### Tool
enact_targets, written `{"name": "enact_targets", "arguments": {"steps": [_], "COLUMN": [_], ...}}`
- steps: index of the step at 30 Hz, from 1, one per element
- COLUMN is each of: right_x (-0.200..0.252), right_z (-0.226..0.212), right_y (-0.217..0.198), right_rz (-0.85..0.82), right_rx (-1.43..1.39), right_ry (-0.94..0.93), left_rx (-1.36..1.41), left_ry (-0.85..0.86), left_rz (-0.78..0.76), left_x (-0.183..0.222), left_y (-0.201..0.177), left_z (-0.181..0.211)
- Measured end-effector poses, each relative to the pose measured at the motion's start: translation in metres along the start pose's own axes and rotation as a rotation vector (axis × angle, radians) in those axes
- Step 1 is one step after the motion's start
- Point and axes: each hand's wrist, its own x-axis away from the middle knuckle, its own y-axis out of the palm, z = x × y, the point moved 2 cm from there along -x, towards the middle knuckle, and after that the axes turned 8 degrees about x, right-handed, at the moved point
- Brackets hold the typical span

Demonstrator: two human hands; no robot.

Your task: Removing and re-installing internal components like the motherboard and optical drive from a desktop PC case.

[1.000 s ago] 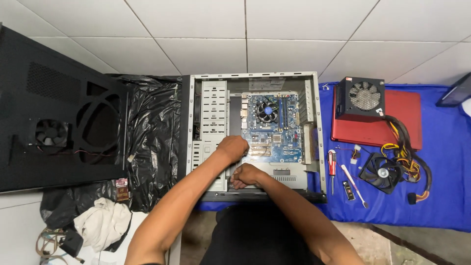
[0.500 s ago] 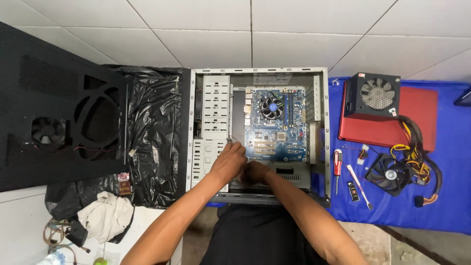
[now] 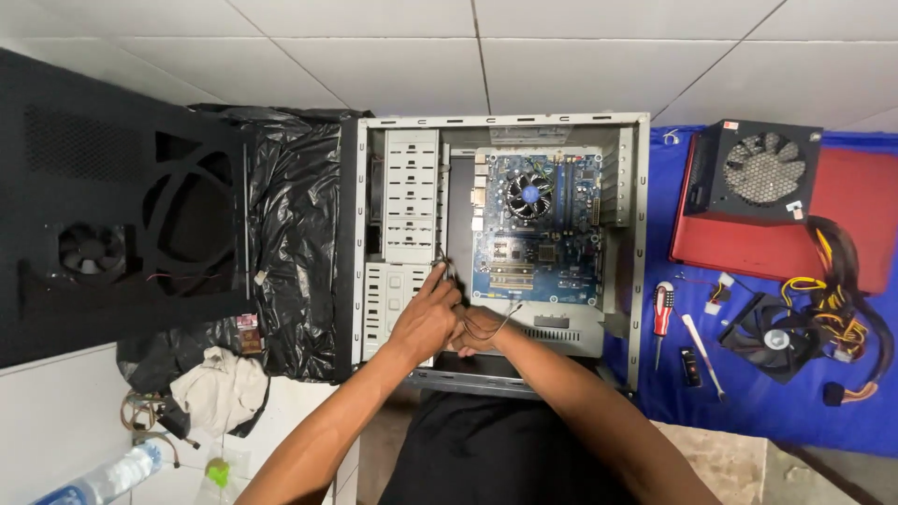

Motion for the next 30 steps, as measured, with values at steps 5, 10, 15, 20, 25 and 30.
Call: {"name": "enact_targets", "arguments": {"steps": [5, 10, 15, 20, 25, 30], "right_x": [0.004, 0.017, 0.003, -0.003, 0.016, 0.065], "right_z": [0.007, 0.000, -0.001, -0.007, -0.005, -0.036], "right_y": [0.000, -0.005, 0.004, 0.008, -0.020, -0.033], "right_rz": [0.091, 0.139, 0.151, 0.149, 0.299, 0.450], "right_rx": [0.057, 0.017, 0.012, 0.028, 0.247, -0.230], "right_ry": [-0.027, -0.156, -0.296, -0.272, -0.098, -0.055], "left_rx": [0.374, 0.578, 1.067, 1.373, 1.049, 1.043], "left_ry": [-0.064, -0.948, -1.458, -1.665, -1.741, -1.713], "left_rz": [0.144, 0.691, 0.321, 0.235, 0.102, 0.087], "left_x": [0.009, 0.101, 0.158, 0.141, 0.200, 0.187], "left_y": [-0.058, -0.064, 0.013, -0.008, 0.102, 0.062], "left_z": [-0.012, -0.075, -0.118, -0.099, -0.170, -0.150]}}
